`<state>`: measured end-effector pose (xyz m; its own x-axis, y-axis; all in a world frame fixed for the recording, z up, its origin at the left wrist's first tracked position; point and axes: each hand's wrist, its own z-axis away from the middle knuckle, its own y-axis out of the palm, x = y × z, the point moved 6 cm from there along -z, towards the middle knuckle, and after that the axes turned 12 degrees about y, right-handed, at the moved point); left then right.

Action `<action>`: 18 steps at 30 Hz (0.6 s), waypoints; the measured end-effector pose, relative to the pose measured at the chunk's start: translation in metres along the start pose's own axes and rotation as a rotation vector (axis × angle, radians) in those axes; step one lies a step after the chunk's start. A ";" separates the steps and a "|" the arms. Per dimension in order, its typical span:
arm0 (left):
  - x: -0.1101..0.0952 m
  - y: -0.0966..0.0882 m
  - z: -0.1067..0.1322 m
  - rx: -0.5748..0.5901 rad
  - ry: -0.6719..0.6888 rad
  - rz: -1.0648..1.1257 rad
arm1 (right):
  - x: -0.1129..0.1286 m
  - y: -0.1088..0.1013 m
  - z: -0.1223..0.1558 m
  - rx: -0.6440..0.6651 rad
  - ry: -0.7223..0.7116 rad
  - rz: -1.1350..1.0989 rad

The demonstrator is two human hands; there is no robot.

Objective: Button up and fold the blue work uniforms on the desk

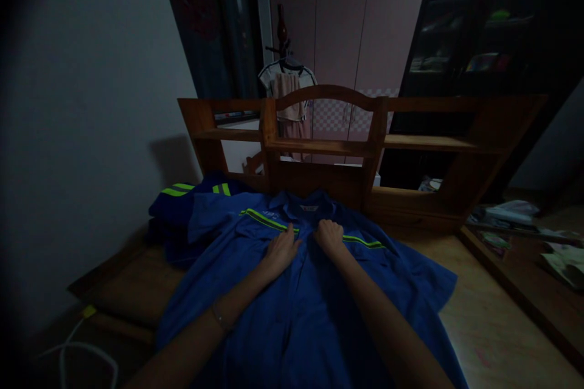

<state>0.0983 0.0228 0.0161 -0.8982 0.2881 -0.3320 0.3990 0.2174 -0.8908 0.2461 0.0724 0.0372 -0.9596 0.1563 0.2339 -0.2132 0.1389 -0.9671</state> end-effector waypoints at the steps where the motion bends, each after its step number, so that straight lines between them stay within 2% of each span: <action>1: 0.002 0.000 0.000 -0.008 -0.009 0.023 | 0.001 -0.001 -0.001 0.021 -0.011 -0.013; 4: 0.003 0.001 -0.005 -0.025 -0.002 0.072 | 0.004 -0.004 -0.002 0.064 -0.047 -0.067; 8: -0.006 -0.001 -0.014 -0.026 0.073 0.125 | 0.015 0.002 0.003 0.100 -0.087 -0.120; 11: -0.017 -0.013 0.002 0.004 0.121 0.136 | 0.024 0.003 0.013 0.127 -0.140 -0.154; 14: -0.033 -0.036 0.050 0.005 0.189 0.067 | 0.024 -0.007 0.040 0.108 -0.224 -0.199; 16: -0.043 -0.050 0.097 -0.038 0.195 -0.047 | 0.016 -0.018 0.075 0.069 -0.290 -0.228; 18: -0.052 -0.054 0.149 -0.110 0.171 -0.138 | 0.003 -0.026 0.121 0.017 -0.378 -0.254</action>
<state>0.0964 -0.1427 0.0349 -0.9051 0.4003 -0.1436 0.3005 0.3631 -0.8819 0.2265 -0.0494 0.0506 -0.8754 -0.2490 0.4144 -0.4508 0.1104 -0.8858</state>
